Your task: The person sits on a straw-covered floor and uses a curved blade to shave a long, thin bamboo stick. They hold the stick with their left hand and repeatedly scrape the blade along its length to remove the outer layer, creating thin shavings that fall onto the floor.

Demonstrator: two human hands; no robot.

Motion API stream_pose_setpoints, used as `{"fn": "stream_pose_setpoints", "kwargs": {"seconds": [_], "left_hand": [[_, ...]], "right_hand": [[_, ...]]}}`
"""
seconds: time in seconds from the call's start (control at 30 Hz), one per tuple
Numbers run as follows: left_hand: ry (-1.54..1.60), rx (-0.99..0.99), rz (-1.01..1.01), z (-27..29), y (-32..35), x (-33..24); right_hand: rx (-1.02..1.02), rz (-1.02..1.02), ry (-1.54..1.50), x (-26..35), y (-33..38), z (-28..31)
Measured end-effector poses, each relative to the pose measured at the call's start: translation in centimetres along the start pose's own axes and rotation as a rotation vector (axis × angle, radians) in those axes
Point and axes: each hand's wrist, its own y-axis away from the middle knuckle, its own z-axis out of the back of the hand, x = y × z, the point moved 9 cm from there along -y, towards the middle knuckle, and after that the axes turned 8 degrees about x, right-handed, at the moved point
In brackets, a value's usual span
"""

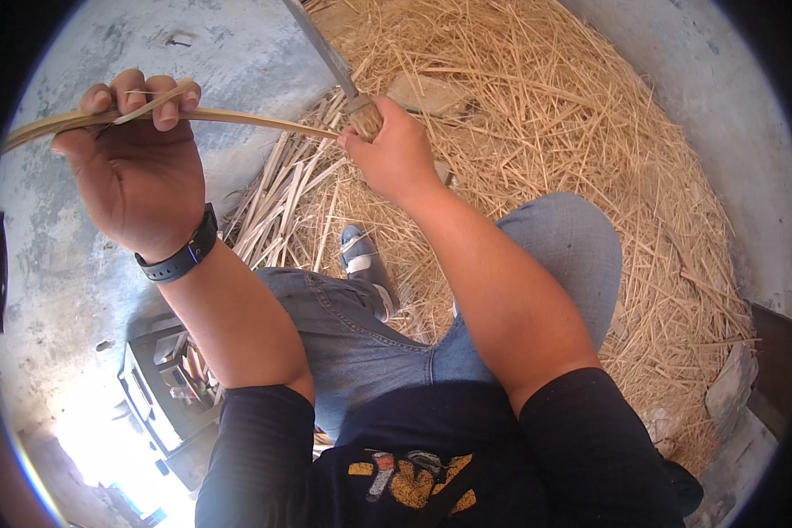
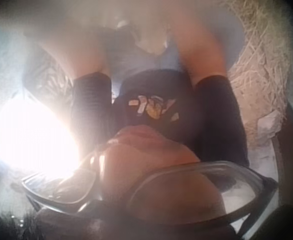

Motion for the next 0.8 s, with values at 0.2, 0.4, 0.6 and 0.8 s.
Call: {"fn": "stream_pose_setpoints", "kwargs": {"seconds": [0.2,0.4,0.6,0.8], "left_hand": [[0.027,0.030,-0.035,0.4,0.1,0.4],[-0.429,-0.052,0.174,0.1,1.0,3.8],[-0.484,-0.081,0.453,1.0,2.3,7.9],[-0.438,-0.129,0.306,0.7,2.3,8.8]], "right_hand": [[-0.015,0.003,-0.008,0.4,0.0,0.4],[-0.030,-0.013,-0.024,0.1,-0.3,0.7],[-0.026,-0.085,-0.005,-0.2,-0.4,1.0],[-0.022,-0.104,-0.016,-0.6,-0.6,1.0]]}}
